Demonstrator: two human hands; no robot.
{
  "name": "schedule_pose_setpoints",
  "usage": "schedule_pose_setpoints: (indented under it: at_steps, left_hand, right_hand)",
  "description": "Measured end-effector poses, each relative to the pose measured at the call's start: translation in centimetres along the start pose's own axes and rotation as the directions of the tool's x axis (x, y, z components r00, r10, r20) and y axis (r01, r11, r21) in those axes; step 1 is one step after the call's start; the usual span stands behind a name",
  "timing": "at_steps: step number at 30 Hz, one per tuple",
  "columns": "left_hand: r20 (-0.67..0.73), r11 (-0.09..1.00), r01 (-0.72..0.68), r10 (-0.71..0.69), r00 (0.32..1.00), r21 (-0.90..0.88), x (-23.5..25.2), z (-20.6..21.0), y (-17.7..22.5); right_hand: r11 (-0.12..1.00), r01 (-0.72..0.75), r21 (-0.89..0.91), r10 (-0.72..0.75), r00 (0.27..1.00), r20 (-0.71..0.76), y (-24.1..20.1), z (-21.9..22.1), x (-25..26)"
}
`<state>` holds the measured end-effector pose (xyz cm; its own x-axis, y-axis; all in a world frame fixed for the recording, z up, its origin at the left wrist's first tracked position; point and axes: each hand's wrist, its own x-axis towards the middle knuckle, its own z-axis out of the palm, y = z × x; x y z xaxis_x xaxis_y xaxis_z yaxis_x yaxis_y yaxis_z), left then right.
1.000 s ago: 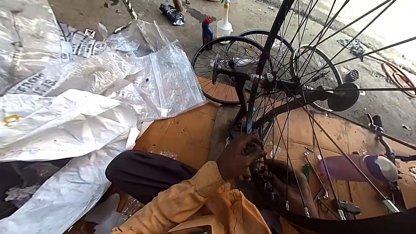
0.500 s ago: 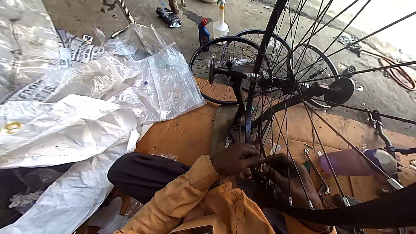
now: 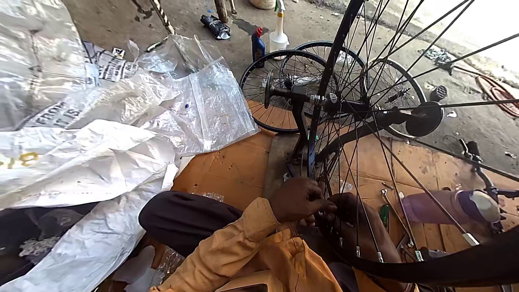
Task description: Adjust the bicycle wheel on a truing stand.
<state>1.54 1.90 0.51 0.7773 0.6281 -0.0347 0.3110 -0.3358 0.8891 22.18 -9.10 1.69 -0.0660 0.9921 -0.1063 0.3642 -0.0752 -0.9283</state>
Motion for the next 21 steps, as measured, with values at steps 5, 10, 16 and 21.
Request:
schedule_pose_setpoints:
  at_steps: [5, 10, 16, 21]
  left_hand:
    - [-0.119, 0.990, 0.138, -0.134, 0.984, 0.026, -0.5, 0.9, 1.3]
    - [-0.289, 0.960, 0.099, -0.176, 0.941, -0.262, -1.1, 1.0, -0.4]
    - [-0.275, 0.974, 0.036, -0.098, 0.956, -0.224, -0.3, 1.6, -1.2]
    - [-0.265, 0.974, -0.015, -0.047, 0.963, -0.227, -0.5, 1.1, -1.2]
  right_hand:
    - [0.997, -0.076, 0.032, 0.075, 0.997, 0.022, -2.6, -0.2, 0.8]
    - [0.947, -0.158, 0.280, 0.195, 0.975, -0.110, -3.4, -0.6, 0.5]
    - [0.985, -0.064, 0.159, 0.097, 0.972, -0.212, 0.0, 0.2, 1.5]
    - [0.995, -0.095, 0.017, 0.097, 0.981, -0.167, -0.9, 1.9, 1.7]
